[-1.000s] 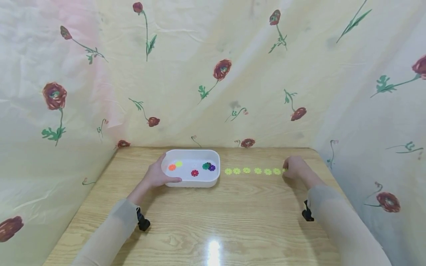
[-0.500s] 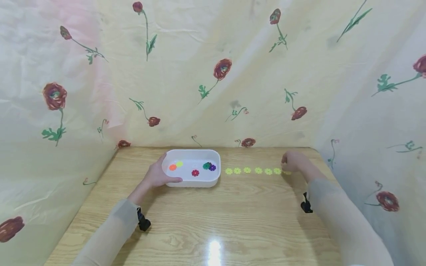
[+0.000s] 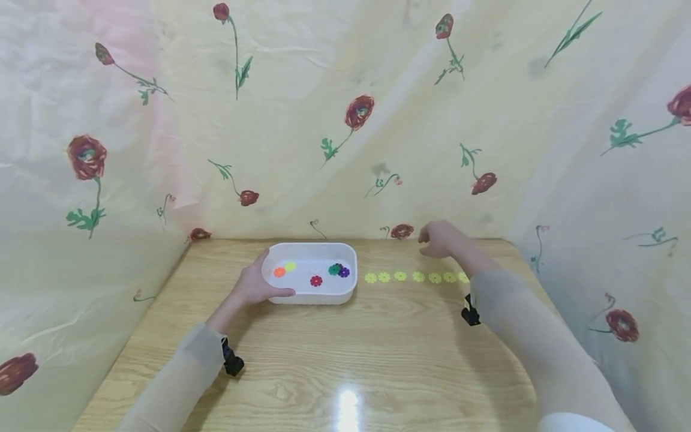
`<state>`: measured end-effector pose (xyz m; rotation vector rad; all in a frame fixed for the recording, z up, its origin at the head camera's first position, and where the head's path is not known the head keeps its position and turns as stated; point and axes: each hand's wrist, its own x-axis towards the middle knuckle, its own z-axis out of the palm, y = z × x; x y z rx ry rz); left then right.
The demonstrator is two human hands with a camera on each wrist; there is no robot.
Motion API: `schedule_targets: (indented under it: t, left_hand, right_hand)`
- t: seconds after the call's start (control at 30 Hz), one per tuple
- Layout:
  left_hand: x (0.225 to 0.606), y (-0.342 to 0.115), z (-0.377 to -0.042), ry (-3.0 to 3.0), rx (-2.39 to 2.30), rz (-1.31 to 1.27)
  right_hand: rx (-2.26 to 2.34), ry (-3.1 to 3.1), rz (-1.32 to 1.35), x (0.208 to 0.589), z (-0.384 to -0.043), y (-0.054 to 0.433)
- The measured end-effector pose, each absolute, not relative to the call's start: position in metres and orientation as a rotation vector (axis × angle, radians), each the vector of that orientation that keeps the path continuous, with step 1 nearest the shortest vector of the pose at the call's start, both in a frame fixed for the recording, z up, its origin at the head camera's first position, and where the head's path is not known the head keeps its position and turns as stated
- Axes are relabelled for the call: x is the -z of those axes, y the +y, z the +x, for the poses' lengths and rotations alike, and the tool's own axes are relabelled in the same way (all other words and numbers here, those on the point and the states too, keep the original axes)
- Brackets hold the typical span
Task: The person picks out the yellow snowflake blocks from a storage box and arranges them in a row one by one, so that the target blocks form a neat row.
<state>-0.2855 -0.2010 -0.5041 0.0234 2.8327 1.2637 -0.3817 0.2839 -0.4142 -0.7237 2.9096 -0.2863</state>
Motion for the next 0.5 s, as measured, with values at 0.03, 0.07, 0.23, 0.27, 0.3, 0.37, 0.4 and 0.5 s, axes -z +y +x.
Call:
schedule_targets:
  t: [0.03, 0.07, 0.23, 0.27, 0.3, 0.37, 0.4, 0.5]
  left_hand:
    - [0.504, -0.201, -0.285, 2.834, -1.262, 0.022]
    - [0.504, -0.201, -0.285, 2.835, -1.258, 0.022]
    - [0.504, -0.201, -0.285, 2.84, -1.248, 0.025]
    - [0.504, -0.201, -0.285, 2.841, -1.245, 0.026]
    - [0.504, -0.201, -0.285, 2.841, -1.244, 0.025]
    - [0.503, -0.201, -0.285, 2.842, -1.244, 0.029]
    - [0.503, -0.201, -0.285, 2.842, -1.246, 0.033]
    - [0.503, -0.201, -0.285, 2.843, -1.249, 0.04]
  right_hand:
    - [0.296, 2.914, -0.747, 0.412, -0.382, 0.277]
    - [0.301, 2.918, -0.772, 0.41, -0.383, 0.271]
    - [0.318, 2.939, -0.874, 0.405, -0.388, 0.243]
    - [0.321, 2.939, -0.887, 0.403, -0.389, 0.238]
    - [0.322, 2.94, -0.899, 0.402, -0.391, 0.233]
    - [0.317, 2.932, -0.911, 0.4, -0.393, 0.223]
    - [0.312, 2.931, -0.919, 0.399, -0.393, 0.217]
    - [0.297, 2.923, -0.928, 0.397, -0.396, 0.202]
